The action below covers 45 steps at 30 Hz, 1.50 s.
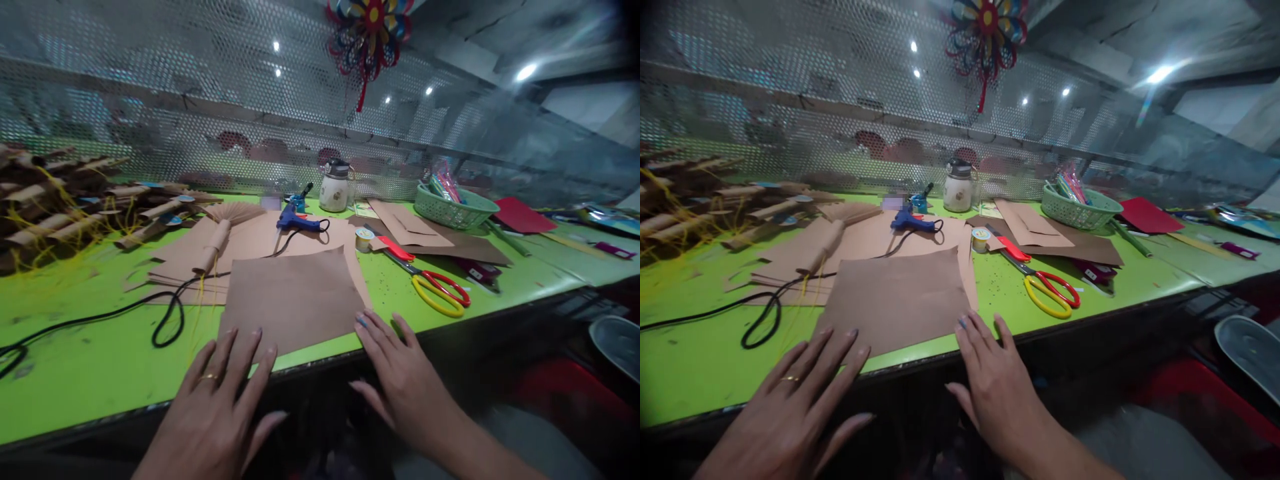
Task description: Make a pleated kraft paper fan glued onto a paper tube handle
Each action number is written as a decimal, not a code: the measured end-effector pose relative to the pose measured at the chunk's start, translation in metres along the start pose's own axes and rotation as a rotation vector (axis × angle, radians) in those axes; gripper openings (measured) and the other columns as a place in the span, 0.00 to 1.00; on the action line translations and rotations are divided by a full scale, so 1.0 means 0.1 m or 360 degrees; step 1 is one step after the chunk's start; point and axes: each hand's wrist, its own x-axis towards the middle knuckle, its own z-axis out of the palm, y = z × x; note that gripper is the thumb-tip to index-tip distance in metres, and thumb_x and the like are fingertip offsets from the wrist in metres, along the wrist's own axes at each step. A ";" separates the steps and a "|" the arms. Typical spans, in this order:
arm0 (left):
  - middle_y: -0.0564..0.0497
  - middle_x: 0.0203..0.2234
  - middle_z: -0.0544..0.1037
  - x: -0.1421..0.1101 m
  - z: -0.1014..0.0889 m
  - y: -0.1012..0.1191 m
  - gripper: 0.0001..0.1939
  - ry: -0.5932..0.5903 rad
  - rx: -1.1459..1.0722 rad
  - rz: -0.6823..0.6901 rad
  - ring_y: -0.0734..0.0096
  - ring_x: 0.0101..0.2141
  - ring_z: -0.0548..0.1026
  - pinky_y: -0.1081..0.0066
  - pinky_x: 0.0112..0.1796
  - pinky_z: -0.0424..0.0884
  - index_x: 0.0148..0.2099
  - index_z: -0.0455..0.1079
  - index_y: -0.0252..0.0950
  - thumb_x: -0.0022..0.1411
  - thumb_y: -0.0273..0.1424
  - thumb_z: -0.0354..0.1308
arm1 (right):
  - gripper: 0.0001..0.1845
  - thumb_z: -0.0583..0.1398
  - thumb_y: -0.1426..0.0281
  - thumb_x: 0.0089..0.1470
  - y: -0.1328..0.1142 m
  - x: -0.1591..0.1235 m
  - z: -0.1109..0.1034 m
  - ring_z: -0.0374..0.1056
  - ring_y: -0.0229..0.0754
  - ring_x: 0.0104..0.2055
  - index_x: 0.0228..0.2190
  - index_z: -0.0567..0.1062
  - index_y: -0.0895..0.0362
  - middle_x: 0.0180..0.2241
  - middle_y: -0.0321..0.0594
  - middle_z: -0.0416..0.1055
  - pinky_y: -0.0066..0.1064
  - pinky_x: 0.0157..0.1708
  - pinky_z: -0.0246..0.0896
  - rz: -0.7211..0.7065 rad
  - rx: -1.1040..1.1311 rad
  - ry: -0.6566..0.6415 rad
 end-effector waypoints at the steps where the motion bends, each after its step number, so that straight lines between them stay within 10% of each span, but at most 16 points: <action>1: 0.34 0.58 0.61 0.00 -0.02 0.00 0.33 -0.0008 0.0007 0.0003 0.36 0.57 0.58 0.43 0.51 0.60 0.60 0.59 0.33 0.56 0.43 0.57 | 0.31 0.52 0.63 0.59 0.03 -0.02 0.01 0.42 0.51 0.65 0.60 0.54 0.63 0.62 0.49 0.50 0.54 0.61 0.39 0.0013 -0.0020 0.0010; 20: 0.37 0.54 0.68 -0.32 -0.41 -0.19 0.30 -0.0026 0.0038 -0.0088 0.52 0.54 0.65 0.56 0.51 0.64 0.56 0.62 0.28 0.59 0.44 0.54 | 0.31 0.52 0.67 0.56 0.15 -0.14 0.31 0.45 0.52 0.64 0.60 0.53 0.62 0.62 0.50 0.52 0.53 0.57 0.43 -0.0041 -0.0135 0.0206; 27: 0.38 0.45 0.73 -0.12 -0.42 -0.18 0.22 -0.0114 -0.0041 -0.0111 0.52 0.46 0.70 0.52 0.48 0.67 0.51 0.68 0.33 0.59 0.41 0.55 | 0.31 0.54 0.62 0.55 -0.26 0.13 -0.08 0.44 0.57 0.63 0.58 0.57 0.60 0.60 0.51 0.55 0.60 0.57 0.36 -0.0126 0.0027 0.0048; 33: 0.39 0.47 0.70 -0.09 -0.39 -0.08 0.20 -0.0083 -0.0058 -0.0155 0.52 0.48 0.67 0.54 0.47 0.67 0.53 0.66 0.36 0.59 0.36 0.56 | 0.34 0.59 0.58 0.52 -0.62 0.29 0.01 0.46 0.63 0.62 0.58 0.57 0.51 0.61 0.47 0.54 0.62 0.54 0.41 -0.0201 0.0155 0.0065; 45: 0.43 0.50 0.71 -0.17 -0.29 -0.09 0.23 -0.0023 -0.0111 -0.0187 0.50 0.51 0.64 0.50 0.50 0.64 0.56 0.64 0.37 0.60 0.38 0.54 | 0.31 0.56 0.60 0.55 0.13 -0.08 -0.01 0.52 0.57 0.59 0.56 0.60 0.62 0.58 0.52 0.60 0.55 0.54 0.46 0.0108 -0.0063 0.0052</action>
